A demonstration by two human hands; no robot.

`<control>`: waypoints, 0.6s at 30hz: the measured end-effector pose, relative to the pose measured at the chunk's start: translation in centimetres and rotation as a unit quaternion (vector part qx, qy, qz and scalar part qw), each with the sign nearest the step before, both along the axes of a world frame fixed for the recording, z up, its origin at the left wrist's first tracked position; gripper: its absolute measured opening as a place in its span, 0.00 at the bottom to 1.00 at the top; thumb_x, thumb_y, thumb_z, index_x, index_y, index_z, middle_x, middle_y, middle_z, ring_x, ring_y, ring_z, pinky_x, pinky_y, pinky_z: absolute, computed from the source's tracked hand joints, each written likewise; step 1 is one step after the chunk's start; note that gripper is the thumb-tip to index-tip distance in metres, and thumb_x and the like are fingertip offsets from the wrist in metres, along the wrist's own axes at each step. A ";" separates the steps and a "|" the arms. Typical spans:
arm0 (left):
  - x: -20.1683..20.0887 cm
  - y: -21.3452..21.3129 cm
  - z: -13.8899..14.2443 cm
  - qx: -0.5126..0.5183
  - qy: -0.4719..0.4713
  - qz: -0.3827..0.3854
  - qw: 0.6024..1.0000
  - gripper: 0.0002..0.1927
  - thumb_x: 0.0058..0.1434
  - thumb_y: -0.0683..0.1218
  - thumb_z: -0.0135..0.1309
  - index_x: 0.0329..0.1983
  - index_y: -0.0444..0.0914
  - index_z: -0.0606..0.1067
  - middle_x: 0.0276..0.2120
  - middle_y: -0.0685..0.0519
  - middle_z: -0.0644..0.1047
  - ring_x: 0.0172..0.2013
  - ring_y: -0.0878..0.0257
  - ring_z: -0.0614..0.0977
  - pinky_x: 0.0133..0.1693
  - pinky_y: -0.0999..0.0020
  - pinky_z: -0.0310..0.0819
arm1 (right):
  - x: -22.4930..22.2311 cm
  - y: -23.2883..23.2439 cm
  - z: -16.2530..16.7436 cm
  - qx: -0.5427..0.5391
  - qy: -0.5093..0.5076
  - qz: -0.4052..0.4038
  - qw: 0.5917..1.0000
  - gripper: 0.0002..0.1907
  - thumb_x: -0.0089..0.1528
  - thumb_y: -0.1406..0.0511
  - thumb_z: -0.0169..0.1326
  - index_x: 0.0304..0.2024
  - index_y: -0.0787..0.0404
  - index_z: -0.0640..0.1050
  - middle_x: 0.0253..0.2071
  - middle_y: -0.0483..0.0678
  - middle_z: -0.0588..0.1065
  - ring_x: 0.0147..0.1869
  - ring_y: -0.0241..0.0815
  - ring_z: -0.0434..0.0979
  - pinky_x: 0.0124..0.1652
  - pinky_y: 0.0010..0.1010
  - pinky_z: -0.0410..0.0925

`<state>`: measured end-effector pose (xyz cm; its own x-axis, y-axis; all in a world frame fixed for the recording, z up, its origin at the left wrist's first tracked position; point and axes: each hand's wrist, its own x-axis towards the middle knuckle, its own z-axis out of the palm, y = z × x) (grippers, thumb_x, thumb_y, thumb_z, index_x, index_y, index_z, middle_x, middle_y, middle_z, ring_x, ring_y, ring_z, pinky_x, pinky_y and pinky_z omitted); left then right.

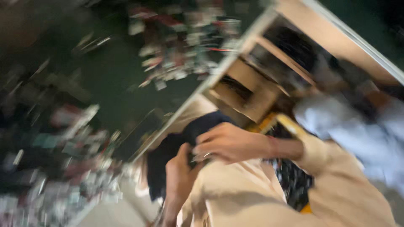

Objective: The person sits at a workbench covered with many wired connectors and assembles electrical plug connectors. They pick wire leads, insert the red and green wires into connector housings, press and twist the parts together by hand, and set finished connectors back on the table among the piles.

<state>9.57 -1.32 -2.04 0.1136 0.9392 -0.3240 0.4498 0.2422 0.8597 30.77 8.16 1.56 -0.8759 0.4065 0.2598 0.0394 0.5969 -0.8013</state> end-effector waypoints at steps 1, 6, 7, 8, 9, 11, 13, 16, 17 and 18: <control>0.0 0.1 0.2 0.001 0.065 0.012 0.998 0.20 0.51 0.44 0.68 0.44 0.35 0.74 0.30 0.47 0.78 0.33 0.74 0.74 0.32 0.66 0.71 | -0.1 0.3 0.4 -0.040 -0.039 -0.005 0.998 0.19 0.52 0.75 0.56 0.46 0.64 0.77 0.39 0.52 0.75 0.44 0.55 0.78 0.41 0.45 0.70; -1.2 0.7 1.1 -0.019 -0.232 -0.087 0.969 0.11 0.58 0.42 0.64 0.39 0.33 0.74 0.29 0.40 0.74 0.31 0.50 0.73 0.35 0.60 0.71 | -0.7 1.6 2.2 0.118 0.007 0.090 0.989 0.23 0.50 0.71 0.60 0.49 0.67 0.77 0.43 0.54 0.76 0.43 0.53 0.78 0.42 0.42 0.72; -1.4 0.7 1.2 -0.019 -0.302 -0.116 0.946 0.10 0.60 0.42 0.63 0.39 0.33 0.74 0.29 0.37 0.72 0.33 0.45 0.72 0.35 0.58 0.69 | -0.8 1.6 2.4 0.136 0.000 0.104 0.985 0.23 0.50 0.71 0.59 0.49 0.66 0.77 0.43 0.52 0.76 0.44 0.52 0.79 0.44 0.42 0.73; -1.6 0.8 1.4 -0.008 -0.237 -0.092 0.967 0.11 0.58 0.42 0.63 0.37 0.33 0.73 0.28 0.39 0.73 0.31 0.44 0.74 0.34 0.58 0.70 | -1.0 1.6 2.4 0.156 -0.005 0.114 0.981 0.23 0.50 0.72 0.59 0.50 0.65 0.76 0.44 0.51 0.77 0.45 0.51 0.80 0.46 0.43 0.74; -1.7 0.9 1.3 0.001 -0.170 -0.069 0.983 0.12 0.56 0.43 0.63 0.36 0.34 0.72 0.26 0.40 0.74 0.28 0.44 0.76 0.32 0.57 0.70 | -1.4 1.7 2.2 0.119 -0.043 0.081 0.989 0.22 0.49 0.72 0.59 0.48 0.64 0.77 0.42 0.50 0.78 0.43 0.51 0.80 0.43 0.43 0.73; -1.7 0.9 1.1 0.038 -0.032 -0.013 0.999 0.14 0.55 0.45 0.64 0.36 0.34 0.71 0.24 0.42 0.76 0.27 0.43 0.78 0.30 0.54 0.69 | -2.4 1.6 1.3 0.045 -0.122 0.008 0.992 0.20 0.48 0.73 0.61 0.44 0.61 0.79 0.37 0.49 0.80 0.38 0.52 0.79 0.38 0.43 0.71; -1.9 1.2 0.5 0.100 0.107 0.061 0.987 0.17 0.55 0.46 0.65 0.37 0.34 0.69 0.22 0.42 0.76 0.29 0.41 0.79 0.30 0.49 0.66 | -4.0 1.6 0.0 -0.115 -0.267 -0.110 0.950 0.16 0.57 0.68 0.62 0.48 0.59 0.78 0.38 0.48 0.81 0.37 0.50 0.81 0.38 0.41 0.72; -2.7 1.2 -0.4 0.086 0.099 0.090 0.987 0.18 0.55 0.46 0.65 0.38 0.35 0.69 0.23 0.42 0.76 0.30 0.40 0.80 0.30 0.49 0.67 | -5.3 2.1 -0.8 -0.089 -0.177 -0.070 0.978 0.17 0.56 0.72 0.59 0.48 0.61 0.77 0.39 0.48 0.80 0.41 0.49 0.82 0.41 0.37 0.74; -3.2 1.2 -0.7 0.083 0.046 0.070 0.993 0.17 0.54 0.45 0.65 0.38 0.35 0.69 0.23 0.42 0.76 0.30 0.40 0.80 0.30 0.51 0.68 | -5.6 2.5 -0.7 -0.039 -0.094 -0.019 0.995 0.19 0.53 0.75 0.58 0.47 0.63 0.76 0.39 0.48 0.80 0.44 0.49 0.82 0.42 0.35 0.75; -3.9 1.1 -0.8 0.079 -0.008 0.049 0.996 0.17 0.53 0.45 0.65 0.38 0.36 0.70 0.24 0.43 0.76 0.31 0.41 0.80 0.30 0.52 0.70 | -5.8 2.9 -0.5 0.031 -0.069 0.023 0.997 0.21 0.51 0.74 0.59 0.48 0.63 0.76 0.41 0.48 0.79 0.44 0.49 0.81 0.43 0.36 0.74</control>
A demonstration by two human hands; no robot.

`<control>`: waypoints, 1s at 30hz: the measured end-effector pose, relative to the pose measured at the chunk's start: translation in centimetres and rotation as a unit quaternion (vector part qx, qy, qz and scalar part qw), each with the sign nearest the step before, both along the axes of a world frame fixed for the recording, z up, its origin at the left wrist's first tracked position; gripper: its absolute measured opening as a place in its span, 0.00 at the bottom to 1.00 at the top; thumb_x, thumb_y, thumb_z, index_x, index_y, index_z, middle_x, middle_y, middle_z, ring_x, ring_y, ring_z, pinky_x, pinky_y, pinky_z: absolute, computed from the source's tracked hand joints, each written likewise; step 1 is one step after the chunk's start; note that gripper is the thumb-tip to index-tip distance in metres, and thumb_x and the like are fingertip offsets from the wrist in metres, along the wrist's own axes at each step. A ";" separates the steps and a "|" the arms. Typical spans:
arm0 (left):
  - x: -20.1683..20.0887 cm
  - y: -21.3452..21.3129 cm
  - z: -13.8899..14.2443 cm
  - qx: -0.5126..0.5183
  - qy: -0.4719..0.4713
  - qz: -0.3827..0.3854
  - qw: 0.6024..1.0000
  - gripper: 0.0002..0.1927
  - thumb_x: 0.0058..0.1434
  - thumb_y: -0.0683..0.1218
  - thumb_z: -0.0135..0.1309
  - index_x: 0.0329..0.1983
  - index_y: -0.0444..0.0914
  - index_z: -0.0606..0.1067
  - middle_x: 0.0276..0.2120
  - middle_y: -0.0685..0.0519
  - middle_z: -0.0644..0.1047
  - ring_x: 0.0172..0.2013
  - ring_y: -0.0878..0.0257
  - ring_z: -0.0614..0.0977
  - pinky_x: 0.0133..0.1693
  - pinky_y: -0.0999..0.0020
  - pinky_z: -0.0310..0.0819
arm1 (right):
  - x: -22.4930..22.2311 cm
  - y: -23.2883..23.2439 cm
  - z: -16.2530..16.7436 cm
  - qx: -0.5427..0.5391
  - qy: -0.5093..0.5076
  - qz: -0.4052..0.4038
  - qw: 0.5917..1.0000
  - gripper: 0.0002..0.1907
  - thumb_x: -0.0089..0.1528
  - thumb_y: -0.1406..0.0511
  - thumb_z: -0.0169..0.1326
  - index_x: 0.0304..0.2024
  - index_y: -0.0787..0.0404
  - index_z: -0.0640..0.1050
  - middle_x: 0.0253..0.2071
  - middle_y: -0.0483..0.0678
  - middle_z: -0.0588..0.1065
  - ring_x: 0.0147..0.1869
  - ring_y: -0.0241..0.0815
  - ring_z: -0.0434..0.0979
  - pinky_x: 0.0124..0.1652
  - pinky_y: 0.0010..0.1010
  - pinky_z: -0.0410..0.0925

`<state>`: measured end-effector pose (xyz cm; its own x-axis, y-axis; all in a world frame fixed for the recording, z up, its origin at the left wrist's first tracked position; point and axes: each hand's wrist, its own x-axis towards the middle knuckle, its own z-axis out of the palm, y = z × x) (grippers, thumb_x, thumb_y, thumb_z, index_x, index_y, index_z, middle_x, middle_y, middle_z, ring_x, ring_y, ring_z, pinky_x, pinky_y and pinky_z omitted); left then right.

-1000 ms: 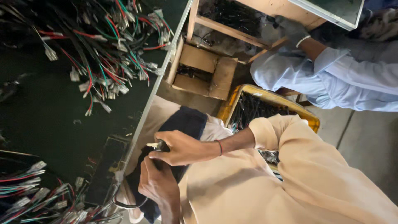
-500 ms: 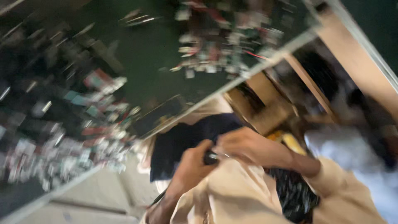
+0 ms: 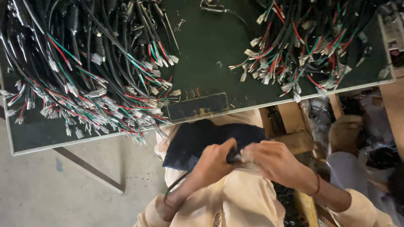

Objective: The person sits at a workbench covered with many wired connectors and assembles electrical plug connectors. They pick wire leads, insert the red and green wires into connector housings, press and twist the parts together by hand, and set finished connectors back on the table among the piles.

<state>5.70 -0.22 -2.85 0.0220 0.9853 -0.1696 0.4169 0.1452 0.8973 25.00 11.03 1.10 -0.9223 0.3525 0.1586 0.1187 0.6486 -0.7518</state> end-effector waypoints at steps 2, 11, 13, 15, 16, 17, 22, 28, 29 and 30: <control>-1.1 -0.1 0.0 -0.004 -0.078 -0.047 0.996 0.15 0.53 0.44 0.65 0.37 0.36 0.71 0.24 0.43 0.76 0.29 0.42 0.80 0.30 0.54 0.72 | -0.2 0.7 0.9 0.131 0.051 0.097 0.985 0.26 0.46 0.71 0.61 0.48 0.62 0.77 0.44 0.49 0.79 0.45 0.49 0.80 0.43 0.37 0.73; -1.7 0.9 5.5 0.125 -0.019 0.004 0.992 0.17 0.56 0.45 0.65 0.45 0.40 0.72 0.30 0.48 0.78 0.32 0.47 0.82 0.33 0.56 0.75 | 2.0 1.9 2.7 0.078 -0.028 0.049 0.995 0.28 0.43 0.68 0.61 0.48 0.58 0.79 0.46 0.44 0.79 0.46 0.45 0.79 0.45 0.39 0.73; -1.4 0.5 7.6 0.231 0.040 0.047 0.971 0.17 0.59 0.42 0.60 0.51 0.39 0.72 0.33 0.50 0.76 0.32 0.51 0.81 0.34 0.59 0.75 | 4.9 1.8 2.4 -0.048 -0.149 -0.094 0.983 0.26 0.54 0.61 0.66 0.55 0.51 0.82 0.40 0.37 0.80 0.43 0.34 0.80 0.46 0.31 0.73; -1.3 0.4 9.4 0.301 0.128 0.056 0.944 0.15 0.63 0.42 0.58 0.53 0.39 0.73 0.31 0.52 0.70 0.27 0.59 0.77 0.29 0.64 0.69 | 7.6 2.0 1.2 -0.055 -0.185 -0.180 0.965 0.25 0.54 0.61 0.66 0.55 0.52 0.82 0.40 0.38 0.80 0.43 0.34 0.80 0.46 0.32 0.73; -1.1 0.6 10.2 0.316 0.178 0.060 0.930 0.11 0.67 0.43 0.58 0.51 0.40 0.74 0.28 0.55 0.66 0.23 0.65 0.74 0.25 0.68 0.65 | 8.8 2.1 0.4 -0.038 -0.190 -0.203 0.960 0.25 0.55 0.60 0.66 0.55 0.52 0.82 0.40 0.38 0.80 0.43 0.35 0.80 0.46 0.32 0.73; -0.8 0.7 10.8 0.333 0.209 0.088 0.915 0.14 0.68 0.43 0.57 0.56 0.41 0.74 0.28 0.57 0.64 0.24 0.67 0.72 0.25 0.70 0.64 | 9.7 2.1 -0.4 -0.015 -0.186 -0.214 0.959 0.24 0.55 0.60 0.65 0.55 0.52 0.81 0.40 0.39 0.80 0.43 0.35 0.81 0.46 0.33 0.73; -0.2 1.1 11.6 0.356 0.218 0.180 0.891 0.21 0.73 0.44 0.56 0.69 0.43 0.73 0.30 0.58 0.64 0.27 0.68 0.71 0.27 0.71 0.65 | 11.8 2.4 -3.0 0.133 -0.089 -0.061 0.985 0.23 0.57 0.60 0.64 0.55 0.53 0.80 0.39 0.41 0.80 0.42 0.37 0.81 0.45 0.35 0.73; -3.8 -0.8 9.8 0.241 0.039 -0.038 0.969 0.27 0.67 0.46 0.54 0.71 0.51 0.69 0.35 0.61 0.70 0.32 0.67 0.78 0.31 0.73 0.69 | 10.3 3.5 -3.0 0.236 -0.026 0.044 0.970 0.21 0.59 0.59 0.62 0.54 0.54 0.78 0.39 0.43 0.80 0.42 0.39 0.81 0.45 0.39 0.73; -4.5 -0.8 9.5 0.239 -0.013 -0.056 0.969 0.28 0.66 0.46 0.53 0.70 0.50 0.67 0.39 0.61 0.72 0.35 0.66 0.80 0.33 0.74 0.71 | 10.1 3.7 -2.8 0.248 -0.015 0.059 0.967 0.21 0.59 0.59 0.62 0.54 0.54 0.78 0.39 0.43 0.80 0.42 0.39 0.81 0.45 0.39 0.74; -4.6 -0.9 9.6 0.245 -0.011 -0.047 0.968 0.27 0.67 0.45 0.53 0.69 0.49 0.67 0.40 0.60 0.73 0.36 0.65 0.81 0.33 0.73 0.72 | 9.8 3.8 -2.8 0.256 -0.008 0.068 0.964 0.20 0.59 0.59 0.62 0.54 0.54 0.77 0.39 0.43 0.80 0.42 0.40 0.81 0.45 0.40 0.74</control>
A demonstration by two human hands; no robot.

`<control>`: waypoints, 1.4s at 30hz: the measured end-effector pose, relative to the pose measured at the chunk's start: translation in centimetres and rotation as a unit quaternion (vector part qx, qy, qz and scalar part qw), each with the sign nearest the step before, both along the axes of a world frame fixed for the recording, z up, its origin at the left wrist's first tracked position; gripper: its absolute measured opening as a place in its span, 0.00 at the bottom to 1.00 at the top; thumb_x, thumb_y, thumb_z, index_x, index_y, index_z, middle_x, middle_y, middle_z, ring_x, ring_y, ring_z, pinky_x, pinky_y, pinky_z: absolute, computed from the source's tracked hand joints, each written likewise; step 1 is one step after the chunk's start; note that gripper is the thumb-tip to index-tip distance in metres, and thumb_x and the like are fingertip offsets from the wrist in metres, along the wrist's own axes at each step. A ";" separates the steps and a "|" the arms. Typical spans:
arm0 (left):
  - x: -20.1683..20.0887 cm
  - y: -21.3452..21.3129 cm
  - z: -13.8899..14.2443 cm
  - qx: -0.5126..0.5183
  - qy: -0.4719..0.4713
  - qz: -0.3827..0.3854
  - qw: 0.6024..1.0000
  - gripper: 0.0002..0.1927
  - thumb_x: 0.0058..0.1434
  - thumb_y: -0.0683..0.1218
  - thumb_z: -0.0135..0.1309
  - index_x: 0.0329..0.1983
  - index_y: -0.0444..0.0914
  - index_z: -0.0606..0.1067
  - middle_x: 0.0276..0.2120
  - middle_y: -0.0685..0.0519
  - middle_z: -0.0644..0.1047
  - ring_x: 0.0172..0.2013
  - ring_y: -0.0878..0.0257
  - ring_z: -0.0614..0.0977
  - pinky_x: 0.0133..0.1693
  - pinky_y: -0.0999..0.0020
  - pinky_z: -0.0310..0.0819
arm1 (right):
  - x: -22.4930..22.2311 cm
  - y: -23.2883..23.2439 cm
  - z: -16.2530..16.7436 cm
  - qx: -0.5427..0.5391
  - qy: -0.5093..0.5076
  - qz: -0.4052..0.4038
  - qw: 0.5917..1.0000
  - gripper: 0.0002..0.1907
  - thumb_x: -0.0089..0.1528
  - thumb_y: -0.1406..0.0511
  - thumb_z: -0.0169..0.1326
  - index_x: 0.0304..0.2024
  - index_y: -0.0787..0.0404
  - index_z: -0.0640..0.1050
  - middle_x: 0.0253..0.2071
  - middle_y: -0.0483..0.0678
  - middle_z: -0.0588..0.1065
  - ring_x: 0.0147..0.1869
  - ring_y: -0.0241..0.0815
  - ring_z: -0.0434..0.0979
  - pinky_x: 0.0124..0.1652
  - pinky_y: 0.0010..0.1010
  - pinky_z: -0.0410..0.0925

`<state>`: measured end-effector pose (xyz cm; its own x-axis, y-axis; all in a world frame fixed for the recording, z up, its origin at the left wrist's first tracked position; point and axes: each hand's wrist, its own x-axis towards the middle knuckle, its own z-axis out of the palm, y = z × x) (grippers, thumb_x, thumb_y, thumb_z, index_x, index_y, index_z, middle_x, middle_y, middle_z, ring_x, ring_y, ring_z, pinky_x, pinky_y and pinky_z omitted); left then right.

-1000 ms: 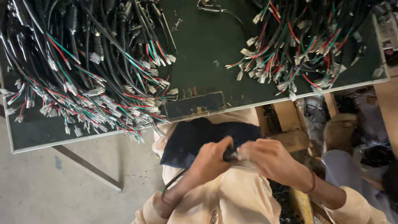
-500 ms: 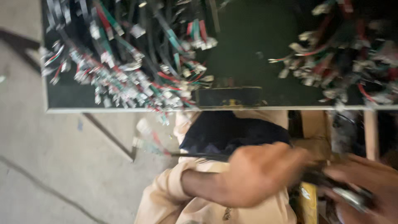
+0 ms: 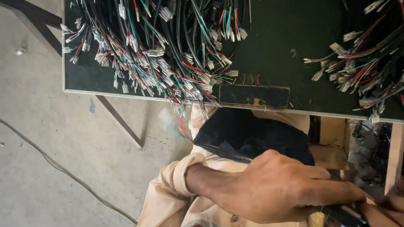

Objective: The person sits at a workbench covered with many wired connectors and assembles electrical plug connectors. They pick wire leads, insert the red and green wires into connector housings, press and twist the parts together by hand, and set finished connectors back on the table among the piles.

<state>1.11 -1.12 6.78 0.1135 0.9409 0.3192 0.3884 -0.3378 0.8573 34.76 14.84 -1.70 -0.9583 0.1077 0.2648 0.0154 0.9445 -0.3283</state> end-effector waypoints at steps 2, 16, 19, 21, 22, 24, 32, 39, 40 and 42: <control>0.3 0.0 0.4 0.023 0.044 0.057 0.997 0.24 0.68 0.42 0.53 0.67 0.46 0.68 0.40 0.58 0.74 0.33 0.64 0.80 0.30 0.71 0.71 | -0.5 0.3 0.2 0.015 0.012 0.020 1.000 0.20 0.60 0.59 0.61 0.54 0.54 0.77 0.39 0.44 0.80 0.41 0.40 0.81 0.45 0.41 0.74; -1.4 0.8 -3.5 -0.017 -0.012 0.043 0.999 0.31 0.65 0.47 0.58 0.71 0.45 0.65 0.40 0.54 0.77 0.38 0.58 0.84 0.38 0.67 0.78 | -11.3 -1.6 6.7 -0.143 -0.041 -0.140 0.979 0.16 0.62 0.65 0.58 0.52 0.59 0.74 0.38 0.49 0.79 0.38 0.37 0.83 0.36 0.31 0.73; -1.7 0.1 -4.4 -0.026 0.110 0.132 0.985 0.33 0.69 0.50 0.61 0.72 0.38 0.62 0.35 0.50 0.73 0.33 0.55 0.81 0.32 0.60 0.74 | -16.6 -1.5 7.6 -0.516 -0.093 -0.352 0.776 0.10 0.64 0.67 0.54 0.47 0.60 0.73 0.29 0.48 0.78 0.22 0.32 0.73 0.19 0.23 0.63; -2.1 -0.4 -5.0 -0.014 0.199 0.179 0.963 0.30 0.70 0.51 0.60 0.69 0.39 0.63 0.35 0.50 0.71 0.32 0.56 0.80 0.31 0.60 0.73 | -19.7 -1.3 7.3 -0.585 -0.088 -0.321 0.740 0.10 0.69 0.63 0.53 0.51 0.60 0.75 0.23 0.50 0.74 0.19 0.31 0.67 0.18 0.23 0.58; -2.4 -0.8 -5.2 -0.026 0.222 0.196 0.955 0.28 0.69 0.49 0.59 0.69 0.39 0.64 0.35 0.50 0.70 0.31 0.56 0.80 0.31 0.60 0.73 | -21.2 -1.5 6.7 -0.612 -0.087 -0.319 0.719 0.10 0.68 0.62 0.52 0.49 0.59 0.74 0.21 0.49 0.72 0.18 0.31 0.64 0.18 0.23 0.56; -3.0 -1.7 -5.4 -0.051 0.268 0.233 0.933 0.27 0.67 0.46 0.56 0.68 0.39 0.66 0.35 0.51 0.69 0.29 0.56 0.79 0.29 0.61 0.73 | -22.9 -1.7 5.8 -0.648 -0.087 -0.298 0.696 0.10 0.67 0.61 0.51 0.47 0.58 0.73 0.21 0.47 0.70 0.18 0.30 0.62 0.18 0.23 0.54; -3.9 -2.1 -5.1 -0.063 0.203 0.231 0.949 0.26 0.65 0.44 0.56 0.67 0.42 0.67 0.35 0.49 0.70 0.30 0.51 0.78 0.31 0.57 0.72 | -22.2 -1.9 3.0 -0.617 -0.061 -0.232 0.750 0.08 0.69 0.63 0.52 0.46 0.61 0.72 0.26 0.44 0.68 0.25 0.31 0.68 0.24 0.24 0.62; -4.5 -1.8 -4.5 -0.083 0.009 0.106 0.991 0.23 0.67 0.47 0.61 0.63 0.45 0.70 0.39 0.53 0.74 0.33 0.54 0.81 0.34 0.62 0.75 | -18.5 -1.2 2.5 -0.407 0.025 -0.041 0.912 0.12 0.68 0.65 0.53 0.52 0.61 0.69 0.29 0.44 0.75 0.31 0.31 0.77 0.30 0.24 0.68; -4.2 -1.8 -4.5 -0.062 0.083 0.138 0.985 0.25 0.64 0.45 0.60 0.64 0.44 0.70 0.38 0.52 0.73 0.33 0.54 0.81 0.34 0.61 0.75 | -18.4 -1.1 2.7 -0.483 0.001 -0.078 0.872 0.14 0.68 0.64 0.52 0.54 0.61 0.70 0.27 0.43 0.73 0.28 0.31 0.73 0.28 0.23 0.64; -3.4 -1.9 -4.8 -0.018 0.230 0.195 0.953 0.30 0.58 0.41 0.58 0.66 0.42 0.69 0.35 0.50 0.70 0.33 0.54 0.80 0.34 0.59 0.74 | -18.8 -1.1 3.2 -0.619 -0.044 -0.149 0.770 0.18 0.68 0.62 0.51 0.58 0.61 0.72 0.23 0.41 0.68 0.23 0.29 0.65 0.22 0.22 0.57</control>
